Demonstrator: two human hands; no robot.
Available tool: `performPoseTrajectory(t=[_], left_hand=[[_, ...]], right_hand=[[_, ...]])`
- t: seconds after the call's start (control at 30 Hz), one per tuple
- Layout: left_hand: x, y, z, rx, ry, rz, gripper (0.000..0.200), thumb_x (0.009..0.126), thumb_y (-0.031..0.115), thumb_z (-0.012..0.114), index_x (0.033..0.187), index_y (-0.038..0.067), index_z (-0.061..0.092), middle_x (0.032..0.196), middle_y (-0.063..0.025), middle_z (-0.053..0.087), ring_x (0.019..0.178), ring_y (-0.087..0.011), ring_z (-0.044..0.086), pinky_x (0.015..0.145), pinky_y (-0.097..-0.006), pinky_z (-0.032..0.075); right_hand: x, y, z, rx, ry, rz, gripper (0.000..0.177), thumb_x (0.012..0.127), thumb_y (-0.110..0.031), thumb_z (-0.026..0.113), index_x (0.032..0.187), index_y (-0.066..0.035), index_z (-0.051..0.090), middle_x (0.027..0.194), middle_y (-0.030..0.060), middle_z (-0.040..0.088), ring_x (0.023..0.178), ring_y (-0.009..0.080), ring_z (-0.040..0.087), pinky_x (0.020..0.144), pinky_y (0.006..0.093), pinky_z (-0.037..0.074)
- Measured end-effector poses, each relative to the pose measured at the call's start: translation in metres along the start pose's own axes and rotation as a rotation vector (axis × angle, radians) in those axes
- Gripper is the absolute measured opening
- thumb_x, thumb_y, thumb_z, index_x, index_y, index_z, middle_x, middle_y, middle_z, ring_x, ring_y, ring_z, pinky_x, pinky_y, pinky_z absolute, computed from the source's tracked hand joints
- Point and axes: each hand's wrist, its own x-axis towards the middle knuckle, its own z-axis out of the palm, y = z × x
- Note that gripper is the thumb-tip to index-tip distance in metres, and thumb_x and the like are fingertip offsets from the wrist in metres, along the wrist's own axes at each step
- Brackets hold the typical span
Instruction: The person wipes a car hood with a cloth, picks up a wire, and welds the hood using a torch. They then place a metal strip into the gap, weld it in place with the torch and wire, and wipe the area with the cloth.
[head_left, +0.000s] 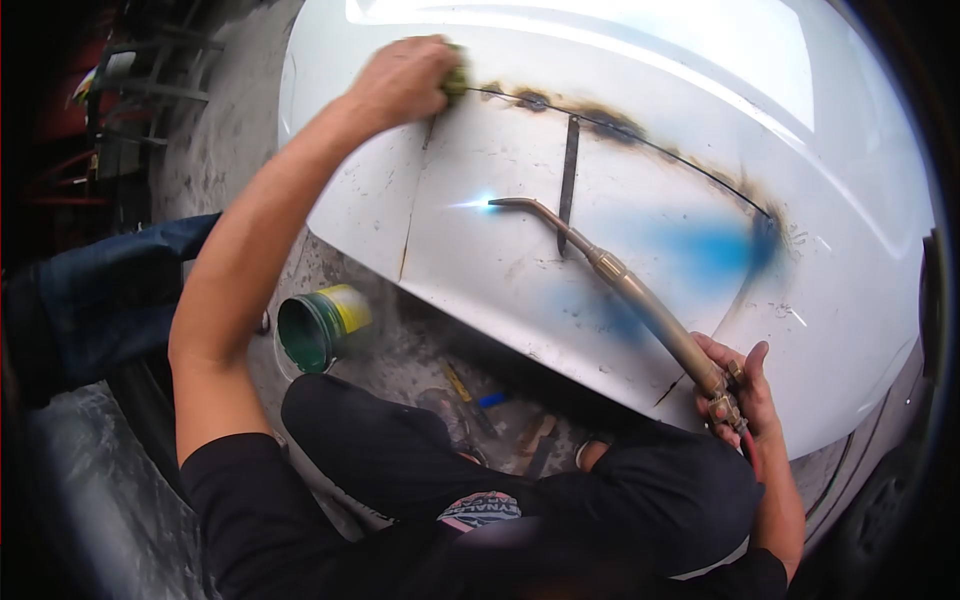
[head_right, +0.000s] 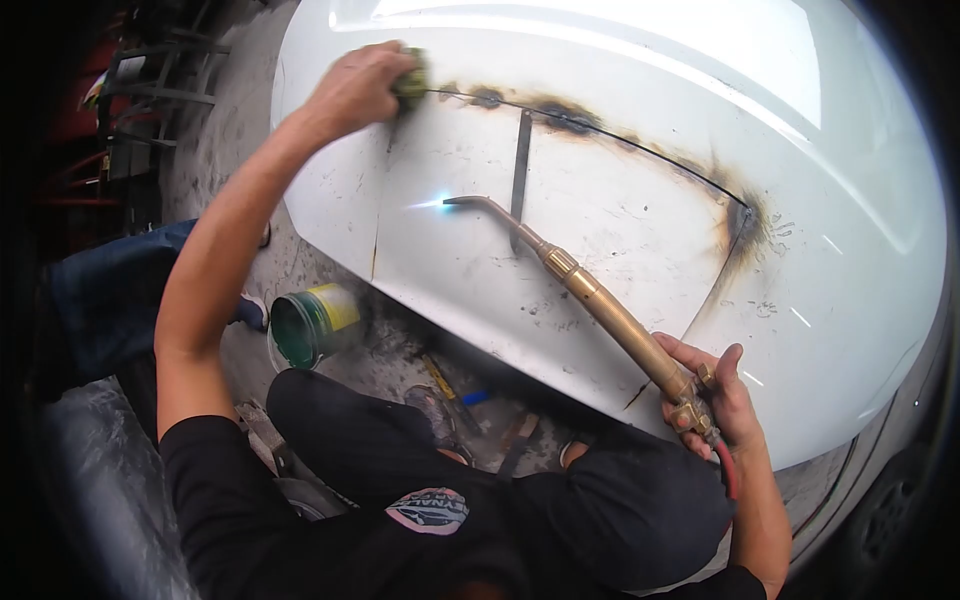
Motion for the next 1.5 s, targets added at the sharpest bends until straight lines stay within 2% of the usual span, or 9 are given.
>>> performPoseTrajectory(t=[0.13, 0.23, 0.43, 0.47, 0.9, 1.1, 1.23, 1.37, 1.5], left_hand=[[-0.024, -0.063, -0.001, 0.154, 0.010, -0.086, 0.035, 0.077, -0.006, 0.063, 0.109, 0.002, 0.074, 0.103, -0.0136, 0.070, 0.097, -0.0281, 0.068, 0.093, -0.0392, 0.056], [-0.038, -0.061, -0.010, -0.167, 0.187, -0.203, 0.041, 0.078, -0.005, 0.060, 0.118, 0.001, 0.071, 0.106, -0.0156, 0.069, 0.101, -0.0297, 0.068, 0.096, -0.0395, 0.054], [-0.037, -0.019, -0.027, -0.219, 0.130, -0.011, 0.047, 0.080, -0.005, 0.056, 0.125, -0.002, 0.066, 0.110, -0.0157, 0.068, 0.105, -0.0299, 0.066, 0.100, -0.0382, 0.052], [-0.035, -0.016, -0.023, -0.246, 0.156, -0.010, 0.037, 0.079, -0.006, 0.058, 0.114, -0.005, 0.069, 0.109, -0.0134, 0.066, 0.100, -0.0286, 0.066, 0.094, -0.0371, 0.052], [0.004, 0.010, -0.010, -0.181, -0.049, -0.095, 0.049, 0.071, -0.013, 0.054, 0.116, -0.004, 0.071, 0.109, -0.0190, 0.070, 0.105, -0.0313, 0.067, 0.099, -0.0367, 0.052], [0.013, 0.112, -0.040, -0.286, 0.023, 0.304, 0.035, 0.066, -0.010, 0.056, 0.096, -0.004, 0.073, 0.096, -0.0196, 0.070, 0.095, -0.0353, 0.068, 0.089, -0.0426, 0.055], [0.006, 0.063, -0.022, -0.287, -0.055, 0.080, 0.032, 0.069, -0.011, 0.058, 0.095, -0.001, 0.074, 0.098, -0.0165, 0.070, 0.096, -0.0323, 0.068, 0.089, -0.0403, 0.056], [-0.006, -0.028, 0.005, 0.256, -0.046, -0.042, 0.035, 0.073, -0.009, 0.058, 0.103, 0.000, 0.074, 0.108, -0.0147, 0.070, 0.099, -0.0313, 0.069, 0.091, -0.0387, 0.055], [-0.033, -0.042, -0.021, 0.071, 0.101, -0.165, 0.042, 0.075, -0.007, 0.063, 0.114, 0.004, 0.075, 0.105, -0.0132, 0.072, 0.101, -0.0269, 0.069, 0.093, -0.0379, 0.057]], right_hand=[[0.000, 0.001, 0.001, 0.020, -0.019, -0.002, 0.114, 0.083, -0.090, 0.029, 0.153, -0.002, 0.035, 0.062, 0.0125, 0.056, 0.030, 0.0119, 0.045, 0.027, 0.0215, 0.039], [0.001, -0.001, 0.003, 0.020, 0.026, 0.009, 0.114, 0.082, -0.090, 0.030, 0.153, -0.002, 0.035, 0.061, 0.0119, 0.055, 0.029, 0.0118, 0.045, 0.027, 0.0216, 0.039], [-0.003, 0.001, 0.004, 0.025, 0.020, 0.013, 0.114, 0.082, -0.090, 0.030, 0.153, -0.001, 0.035, 0.061, 0.0123, 0.055, 0.029, 0.0123, 0.045, 0.027, 0.0213, 0.038], [-0.003, 0.001, 0.004, 0.028, 0.011, 0.010, 0.114, 0.083, -0.090, 0.030, 0.153, -0.001, 0.035, 0.061, 0.0123, 0.055, 0.029, 0.0122, 0.045, 0.027, 0.0212, 0.038], [0.001, 0.002, 0.001, 0.105, -0.010, -0.009, 0.110, 0.086, -0.088, 0.028, 0.153, -0.001, 0.036, 0.060, 0.0120, 0.054, 0.029, 0.0118, 0.043, 0.027, 0.0210, 0.038], [0.003, 0.006, -0.001, 0.157, -0.016, -0.027, 0.108, 0.087, -0.086, 0.027, 0.153, -0.001, 0.035, 0.060, 0.0131, 0.053, 0.028, 0.0127, 0.042, 0.026, 0.0211, 0.038], [0.002, 0.008, -0.001, 0.172, -0.023, -0.032, 0.108, 0.087, -0.086, 0.027, 0.153, -0.001, 0.035, 0.060, 0.0129, 0.054, 0.028, 0.0128, 0.043, 0.026, 0.0213, 0.038], [0.002, 0.006, -0.002, 0.136, -0.026, -0.032, 0.107, 0.087, -0.086, 0.028, 0.153, -0.002, 0.036, 0.061, 0.0128, 0.056, 0.028, 0.0130, 0.044, 0.026, 0.0214, 0.039], [0.003, 0.005, 0.000, 0.164, -0.044, -0.025, 0.106, 0.087, -0.086, 0.028, 0.153, -0.002, 0.036, 0.061, 0.0129, 0.056, 0.028, 0.0129, 0.044, 0.026, 0.0214, 0.039]])
